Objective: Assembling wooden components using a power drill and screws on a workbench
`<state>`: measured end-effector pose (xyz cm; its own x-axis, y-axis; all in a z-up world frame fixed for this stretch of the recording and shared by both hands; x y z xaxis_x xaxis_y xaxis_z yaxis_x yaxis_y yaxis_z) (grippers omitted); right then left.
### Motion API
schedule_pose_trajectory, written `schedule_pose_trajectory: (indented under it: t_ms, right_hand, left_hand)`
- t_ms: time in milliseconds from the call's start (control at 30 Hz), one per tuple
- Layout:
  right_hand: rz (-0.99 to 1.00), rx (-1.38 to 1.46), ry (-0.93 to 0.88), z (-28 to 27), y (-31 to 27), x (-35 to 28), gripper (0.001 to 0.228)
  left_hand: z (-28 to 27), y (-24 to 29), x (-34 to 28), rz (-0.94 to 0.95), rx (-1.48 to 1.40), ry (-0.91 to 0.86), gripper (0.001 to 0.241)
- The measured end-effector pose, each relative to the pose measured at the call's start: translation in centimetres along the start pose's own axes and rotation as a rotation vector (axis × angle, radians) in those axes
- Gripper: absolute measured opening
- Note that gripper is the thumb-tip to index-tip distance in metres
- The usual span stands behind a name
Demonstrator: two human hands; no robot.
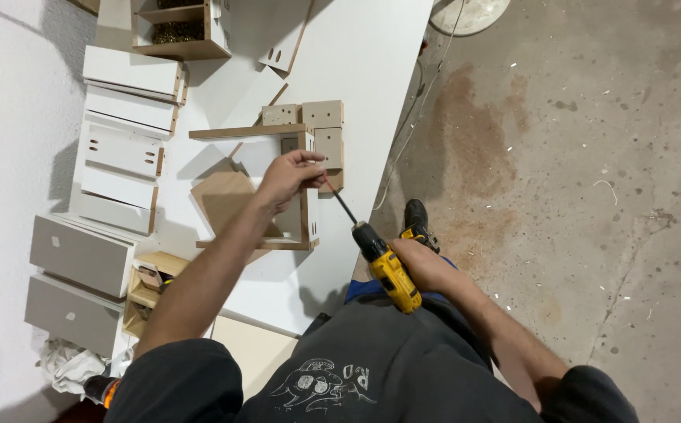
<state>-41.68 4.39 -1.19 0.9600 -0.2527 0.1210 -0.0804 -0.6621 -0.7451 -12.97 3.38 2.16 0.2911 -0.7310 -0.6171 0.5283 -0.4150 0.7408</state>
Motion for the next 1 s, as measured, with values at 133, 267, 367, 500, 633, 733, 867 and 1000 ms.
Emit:
schedule_pose_trajectory:
  t_ms: [133,267,367,500,633,733,867,1000]
  right_hand:
    - [0.022,-0.060,-0.079,0.2,-0.7,2.8,0.037]
    - [0.112,-0.319,-0.049,3.2,1.9,3.3,0.036]
    - [0.151,-0.318,-0.007,6.6,3.6,3.1,0.023]
    - [0.106,-0.290,0.070,4.7,1.4,4.5,0.011]
    - [0.109,-0.350,0.104,5.2,2.0,5.4,0.017]
    - [0.130,-0.384,0.108,6.2,2.9,5.9,0.018]
    - [0.126,-0.405,0.085,7.1,3.6,6.5,0.013]
    - [0.140,-0.447,0.078,8.2,4.4,6.8,0.015]
  left_hand:
    - [-1.8,-2.6,3.9,0.112,-0.126,0.140,0.038]
    - [-2.4,-2.4,4.3,0.206,-0.018,0.251,0.034]
    - [-3.9,-2.9,4.4,0.161,-0.010,0.228,0.038]
    - [-6.2,3.8,3.7,0.254,0.485,0.242,0.031]
    - [-5.2,8.2,5.9,0.955,1.672,-0.136,0.058]
    - [-5.2,6.6,9.1,0.979,1.730,-0.442,0.092]
    - [-4.5,3.5,12.4,0.835,1.711,-0.842,0.081]
    - [-5.8,2.2,14.0,0.764,1.568,-0.932,0.075]
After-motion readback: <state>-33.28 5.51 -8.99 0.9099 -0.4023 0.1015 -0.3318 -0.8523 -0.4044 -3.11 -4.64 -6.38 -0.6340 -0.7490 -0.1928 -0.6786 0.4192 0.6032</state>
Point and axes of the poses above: each hand's wrist, its own x-axis towards the middle knuckle, its own z-axis out of the palm, y = z × x, the point moved 9 cm from there along x, towards the middle knuckle, and after that the axes turned 12 degrees about -x, right-handed, at the moved point
